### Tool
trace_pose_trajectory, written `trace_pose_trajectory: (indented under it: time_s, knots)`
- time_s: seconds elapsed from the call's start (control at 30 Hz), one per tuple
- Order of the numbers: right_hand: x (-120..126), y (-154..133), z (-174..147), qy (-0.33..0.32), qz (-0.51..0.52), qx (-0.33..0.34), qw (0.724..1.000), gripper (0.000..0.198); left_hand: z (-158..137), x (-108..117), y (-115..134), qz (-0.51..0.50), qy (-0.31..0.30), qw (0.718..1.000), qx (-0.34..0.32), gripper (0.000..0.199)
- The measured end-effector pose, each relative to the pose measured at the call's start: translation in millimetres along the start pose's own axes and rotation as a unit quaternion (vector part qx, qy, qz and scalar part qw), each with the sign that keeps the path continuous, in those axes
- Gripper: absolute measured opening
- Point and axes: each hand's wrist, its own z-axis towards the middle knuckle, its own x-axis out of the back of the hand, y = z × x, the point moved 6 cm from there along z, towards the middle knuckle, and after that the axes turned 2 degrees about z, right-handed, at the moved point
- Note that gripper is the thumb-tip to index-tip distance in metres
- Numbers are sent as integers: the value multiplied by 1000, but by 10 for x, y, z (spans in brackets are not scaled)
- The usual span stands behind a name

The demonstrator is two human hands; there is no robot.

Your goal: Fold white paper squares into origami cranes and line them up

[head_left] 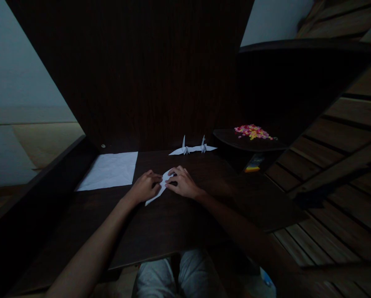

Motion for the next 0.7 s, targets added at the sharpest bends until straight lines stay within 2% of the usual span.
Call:
trace_pose_trajectory:
  time_s: [0.17,0.33,0.5,0.7]
  knots:
    - [10,94,19,-2,15,-22,1000,12,-11,47,-6,13,11,1000,-4,23]
    - [-9,87,22,-12,35,20,999,16,-21,17,-13,-8,13,1000,6,26]
    - [14,37,15,-19,37,40,998,20,-24,14,-45,-10,2,1000,17,38]
    - [-3,25,6,-25,32,52,998,21,-20,-8,-40,1,-24,1000,0,27]
